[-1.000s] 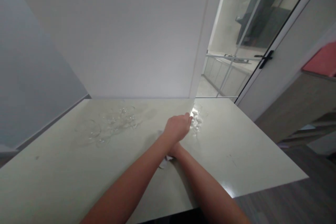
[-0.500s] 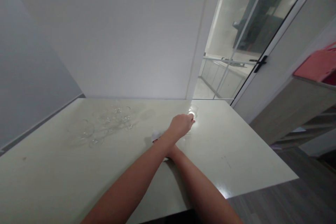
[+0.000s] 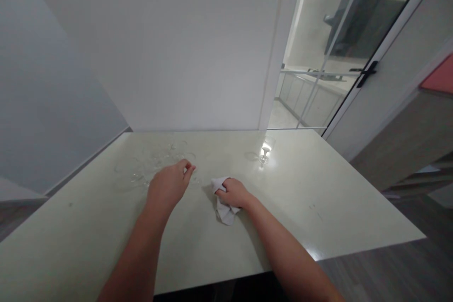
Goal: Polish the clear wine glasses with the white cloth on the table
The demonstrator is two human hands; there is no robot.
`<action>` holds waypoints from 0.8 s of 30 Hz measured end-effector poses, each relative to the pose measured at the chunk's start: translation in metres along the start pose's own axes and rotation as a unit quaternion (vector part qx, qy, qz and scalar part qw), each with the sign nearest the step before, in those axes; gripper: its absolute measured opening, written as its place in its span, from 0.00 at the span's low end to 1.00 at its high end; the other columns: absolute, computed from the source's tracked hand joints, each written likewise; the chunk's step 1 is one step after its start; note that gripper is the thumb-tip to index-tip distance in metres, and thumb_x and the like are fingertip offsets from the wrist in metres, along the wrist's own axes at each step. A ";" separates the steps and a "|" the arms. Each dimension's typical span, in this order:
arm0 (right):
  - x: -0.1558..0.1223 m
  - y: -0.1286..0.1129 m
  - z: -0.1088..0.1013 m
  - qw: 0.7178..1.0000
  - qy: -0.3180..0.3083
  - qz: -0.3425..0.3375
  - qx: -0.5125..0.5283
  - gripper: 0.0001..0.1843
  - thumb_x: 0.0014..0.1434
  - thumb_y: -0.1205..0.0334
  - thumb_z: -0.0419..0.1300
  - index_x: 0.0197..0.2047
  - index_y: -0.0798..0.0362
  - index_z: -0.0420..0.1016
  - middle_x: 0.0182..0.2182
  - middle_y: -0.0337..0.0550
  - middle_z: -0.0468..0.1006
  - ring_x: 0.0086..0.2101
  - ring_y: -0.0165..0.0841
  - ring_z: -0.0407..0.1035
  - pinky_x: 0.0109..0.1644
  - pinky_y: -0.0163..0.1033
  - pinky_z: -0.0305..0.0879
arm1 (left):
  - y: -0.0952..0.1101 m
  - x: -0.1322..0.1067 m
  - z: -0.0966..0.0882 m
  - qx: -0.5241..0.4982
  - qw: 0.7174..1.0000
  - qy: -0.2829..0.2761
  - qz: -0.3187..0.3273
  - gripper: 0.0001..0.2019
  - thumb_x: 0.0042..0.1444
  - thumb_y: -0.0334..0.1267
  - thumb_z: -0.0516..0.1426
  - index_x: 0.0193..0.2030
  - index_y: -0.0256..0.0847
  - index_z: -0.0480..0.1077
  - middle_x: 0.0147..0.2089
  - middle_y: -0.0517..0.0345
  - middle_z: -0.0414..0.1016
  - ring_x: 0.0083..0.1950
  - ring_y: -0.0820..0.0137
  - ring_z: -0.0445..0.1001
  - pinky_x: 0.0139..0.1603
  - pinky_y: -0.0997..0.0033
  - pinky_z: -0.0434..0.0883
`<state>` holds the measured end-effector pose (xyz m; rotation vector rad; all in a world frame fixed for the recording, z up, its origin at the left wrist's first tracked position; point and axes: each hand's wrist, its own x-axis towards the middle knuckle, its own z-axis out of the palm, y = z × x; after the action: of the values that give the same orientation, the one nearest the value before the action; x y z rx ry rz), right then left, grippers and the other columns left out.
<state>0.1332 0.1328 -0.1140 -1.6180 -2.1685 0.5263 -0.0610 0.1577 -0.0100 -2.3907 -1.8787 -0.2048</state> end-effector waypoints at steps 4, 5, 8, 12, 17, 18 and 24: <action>0.000 0.000 0.001 1.000 0.006 0.002 0.011 0.15 0.62 0.55 0.54 0.44 0.50 0.78 0.44 0.46 0.81 0.43 0.36 0.74 0.41 0.35 0.60 | -0.021 -0.002 0.002 0.012 0.999 -0.014 -0.046 0.19 0.67 0.48 0.42 0.47 0.42 0.70 0.37 0.49 0.79 0.40 0.57 0.78 0.37 0.66 0.68; 0.001 0.000 0.001 1.000 0.006 0.002 0.012 0.14 0.62 0.55 0.54 0.44 0.50 0.78 0.44 0.46 0.81 0.43 0.36 0.74 0.41 0.35 0.60 | -0.024 -0.002 0.003 0.011 0.998 -0.017 -0.054 0.20 0.67 0.48 0.42 0.48 0.41 0.70 0.38 0.49 0.79 0.40 0.56 0.78 0.37 0.66 0.69; 0.000 -0.001 0.001 1.000 0.004 0.007 0.015 0.14 0.62 0.55 0.54 0.44 0.49 0.78 0.43 0.45 0.82 0.42 0.36 0.74 0.41 0.35 0.60 | -0.033 -0.002 0.004 0.005 0.997 -0.020 -0.077 0.21 0.67 0.48 0.41 0.50 0.42 0.70 0.39 0.48 0.79 0.41 0.56 0.78 0.38 0.65 0.69; 0.000 -0.001 0.000 1.000 0.004 0.010 0.021 0.15 0.62 0.55 0.54 0.45 0.49 0.78 0.44 0.45 0.82 0.43 0.36 0.74 0.42 0.35 0.61 | -0.038 -0.005 0.000 0.018 0.995 -0.022 -0.095 0.22 0.67 0.49 0.41 0.54 0.42 0.68 0.39 0.46 0.79 0.42 0.54 0.78 0.40 0.63 0.70; 0.002 0.000 0.003 1.000 0.006 0.012 0.013 0.14 0.62 0.54 0.54 0.44 0.49 0.78 0.43 0.45 0.82 0.41 0.36 0.74 0.41 0.36 0.61 | -0.010 -0.009 -0.009 0.024 0.993 0.056 -0.097 0.27 0.66 0.55 0.43 0.61 0.40 0.63 0.38 0.45 0.79 0.41 0.51 0.78 0.38 0.62 0.70; 0.002 0.000 0.003 1.000 0.006 0.016 0.007 0.14 0.62 0.54 0.55 0.43 0.50 0.78 0.42 0.46 0.82 0.41 0.36 0.74 0.40 0.36 0.61 | 0.003 -0.007 -0.009 0.008 0.994 0.068 -0.080 0.26 0.66 0.55 0.43 0.61 0.40 0.63 0.38 0.47 0.79 0.41 0.52 0.78 0.38 0.62 0.70; 0.002 0.004 0.008 1.000 0.008 0.016 0.000 0.15 0.63 0.55 0.55 0.45 0.54 0.78 0.42 0.51 0.82 0.41 0.40 0.74 0.41 0.39 0.64 | 0.112 0.030 0.003 -0.072 0.989 0.025 0.130 0.22 0.66 0.52 0.49 0.61 0.45 0.62 0.41 0.48 0.79 0.43 0.58 0.78 0.40 0.67 0.69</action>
<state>0.1317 0.1354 -0.1230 -1.6551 -2.1339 0.5205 0.0545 0.1606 -0.0068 -2.6682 -1.5589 -0.3865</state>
